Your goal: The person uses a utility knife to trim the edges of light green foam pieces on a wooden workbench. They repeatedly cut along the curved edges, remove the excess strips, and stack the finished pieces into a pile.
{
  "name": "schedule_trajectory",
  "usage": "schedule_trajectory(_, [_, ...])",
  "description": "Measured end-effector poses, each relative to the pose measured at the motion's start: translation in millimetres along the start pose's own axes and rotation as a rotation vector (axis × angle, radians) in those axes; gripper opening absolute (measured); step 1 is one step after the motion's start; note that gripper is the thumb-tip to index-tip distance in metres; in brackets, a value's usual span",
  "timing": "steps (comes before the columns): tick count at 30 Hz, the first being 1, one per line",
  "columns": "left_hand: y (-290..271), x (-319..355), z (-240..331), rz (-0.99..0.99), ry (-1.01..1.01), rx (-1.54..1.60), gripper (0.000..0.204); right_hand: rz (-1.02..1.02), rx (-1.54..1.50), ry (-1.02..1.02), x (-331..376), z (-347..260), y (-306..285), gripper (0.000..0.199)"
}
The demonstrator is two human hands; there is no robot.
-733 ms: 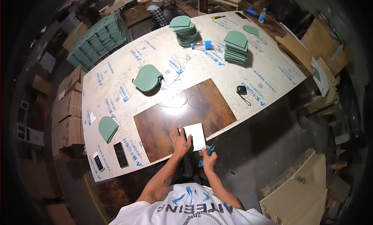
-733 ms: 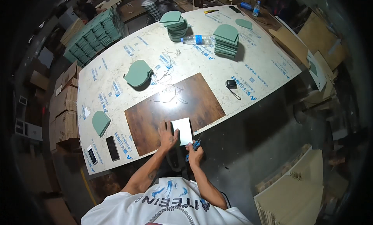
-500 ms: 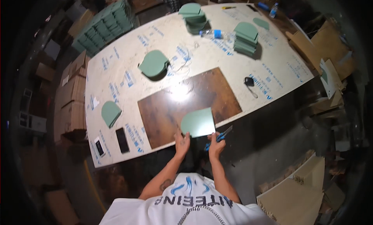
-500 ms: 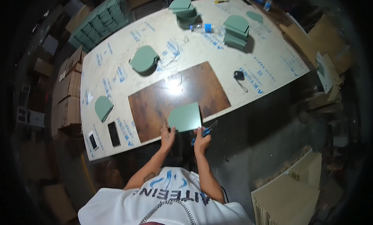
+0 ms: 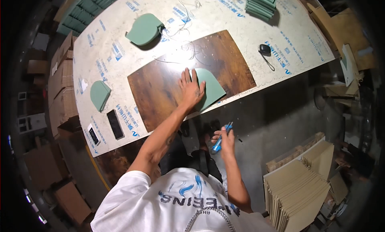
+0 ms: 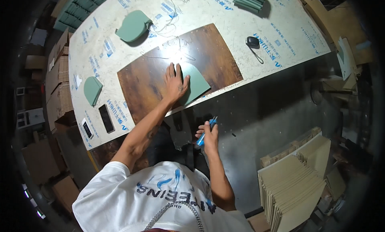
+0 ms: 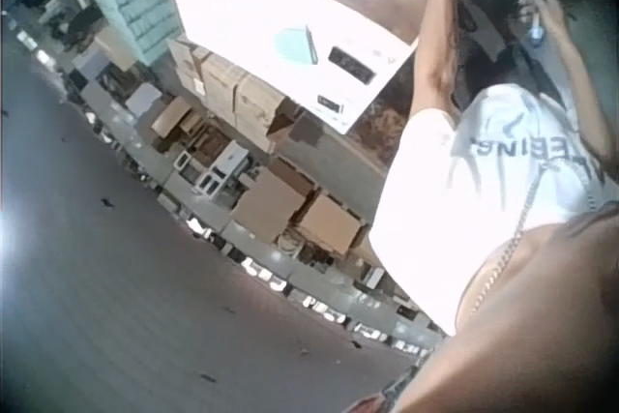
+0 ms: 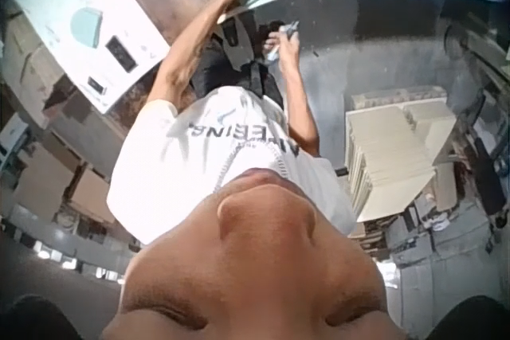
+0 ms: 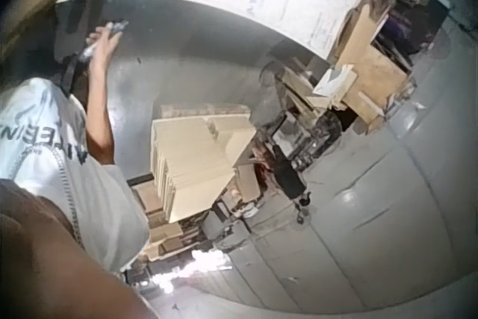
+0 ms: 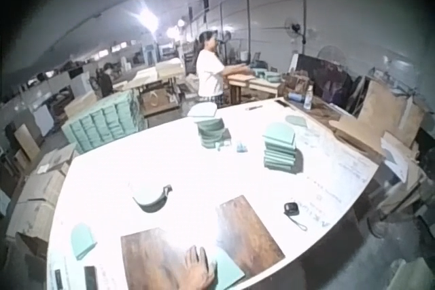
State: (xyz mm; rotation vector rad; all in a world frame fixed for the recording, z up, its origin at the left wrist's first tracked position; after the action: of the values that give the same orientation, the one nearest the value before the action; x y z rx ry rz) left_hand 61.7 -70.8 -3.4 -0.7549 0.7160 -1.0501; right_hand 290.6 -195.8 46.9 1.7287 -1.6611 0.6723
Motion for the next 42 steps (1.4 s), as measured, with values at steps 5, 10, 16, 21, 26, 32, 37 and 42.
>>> schedule_trajectory(5, [8.0, -38.5, 8.8, -0.128, 0.357, -0.010, 0.058, -0.140, 0.619, -0.388, -5.7, -52.9, -42.8, 0.045])
schedule_trajectory(10, [7.0, -47.0, 15.5, -0.141, 0.347, -0.077, 0.047, 0.025, 1.092, -0.964, -32.5, -57.7, -39.1, 0.054])
schedule_trajectory(16, [17.2, -45.6, -5.9, 0.096, 0.320, -0.111, 0.060, 0.160, 1.280, -1.154, -64.7, -41.3, -43.1, 0.048])
schedule_trajectory(21, [27.9, -45.1, -16.3, 0.079, 0.296, -0.145, 0.064, 0.297, 1.357, -1.102, -67.1, -33.1, -53.1, 0.050])
schedule_trajectory(26, [18.6, -45.5, -10.5, 0.091, 0.302, -0.191, 0.053, 0.282, 1.322, -1.064, -62.3, -38.7, -58.2, 0.053])
schedule_trajectory(32, [5.6, -47.6, 15.8, -0.047, 0.193, -0.078, 0.038, 0.190, 1.334, -1.099, -68.4, -51.3, -57.3, 0.052])
schedule_trajectory(37, [11.9, -48.6, 3.1, -0.001, 0.248, -0.068, 0.038, 0.157, 1.330, -1.126, -82.6, -62.9, -51.0, 0.050])
schedule_trajectory(42, [9.7, -49.3, 3.8, -0.013, 0.236, -0.073, 0.039, 0.171, 1.323, -1.136, -100.0, -75.5, -38.2, 0.049])
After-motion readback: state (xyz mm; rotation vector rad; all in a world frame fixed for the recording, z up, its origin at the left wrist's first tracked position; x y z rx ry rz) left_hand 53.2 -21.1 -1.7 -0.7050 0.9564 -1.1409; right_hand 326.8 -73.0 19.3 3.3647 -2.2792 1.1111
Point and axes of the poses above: each hand's wrist, its own x-axis away from the middle knuckle, its own y-axis out of the palm, z = x × y, the point moved 1 cm from there along -x, towards the middle knuckle, and after that the axes turned 8 degrees about x, right-handed, at the moved point
